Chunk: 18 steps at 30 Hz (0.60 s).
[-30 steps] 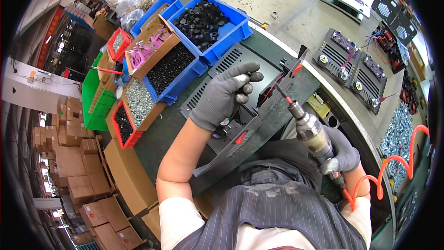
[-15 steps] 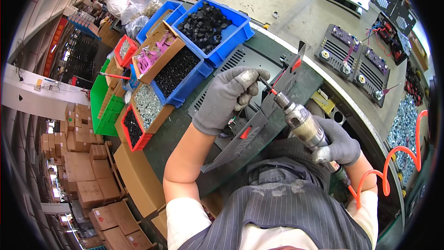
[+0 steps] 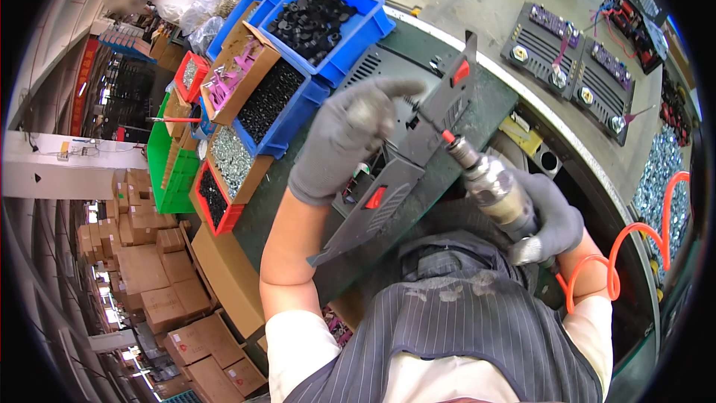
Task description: Assembling cooling fans into a metal electronic housing using a pneumatic screwdriver and screws.
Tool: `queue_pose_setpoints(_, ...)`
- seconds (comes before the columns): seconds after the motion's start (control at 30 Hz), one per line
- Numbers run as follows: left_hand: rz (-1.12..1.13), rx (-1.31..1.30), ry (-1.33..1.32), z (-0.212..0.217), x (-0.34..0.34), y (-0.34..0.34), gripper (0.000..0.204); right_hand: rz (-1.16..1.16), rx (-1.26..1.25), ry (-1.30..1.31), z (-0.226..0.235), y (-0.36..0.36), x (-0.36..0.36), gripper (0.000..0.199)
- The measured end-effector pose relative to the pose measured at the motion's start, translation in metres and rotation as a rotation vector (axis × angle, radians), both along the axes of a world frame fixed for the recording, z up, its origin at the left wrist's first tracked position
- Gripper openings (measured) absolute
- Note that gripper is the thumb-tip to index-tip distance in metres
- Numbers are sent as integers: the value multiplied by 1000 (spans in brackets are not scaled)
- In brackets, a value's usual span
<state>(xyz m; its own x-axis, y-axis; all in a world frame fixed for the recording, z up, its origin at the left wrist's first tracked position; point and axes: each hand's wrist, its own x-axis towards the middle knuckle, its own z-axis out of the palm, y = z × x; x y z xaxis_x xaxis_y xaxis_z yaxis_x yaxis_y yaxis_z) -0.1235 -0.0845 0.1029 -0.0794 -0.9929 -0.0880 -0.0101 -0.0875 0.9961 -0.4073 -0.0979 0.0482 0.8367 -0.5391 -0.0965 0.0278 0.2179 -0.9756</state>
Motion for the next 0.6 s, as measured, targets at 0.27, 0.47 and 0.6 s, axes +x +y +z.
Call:
queue_pose_setpoints(0.27, -99, -187, -588, -61, 20, -2, 29, -137, 98, 30, -23, 15, -39, 87)
queue_pose_setpoints(0.47, -85, -342, -762, -67, 23, 3, 24, -103, 108, 146, -46, 21, -30, 74)
queue_pose_setpoints(0.6, -151, -260, -894, -70, 30, 1, 24, -23, 117, 196, -47, 19, -26, 68)
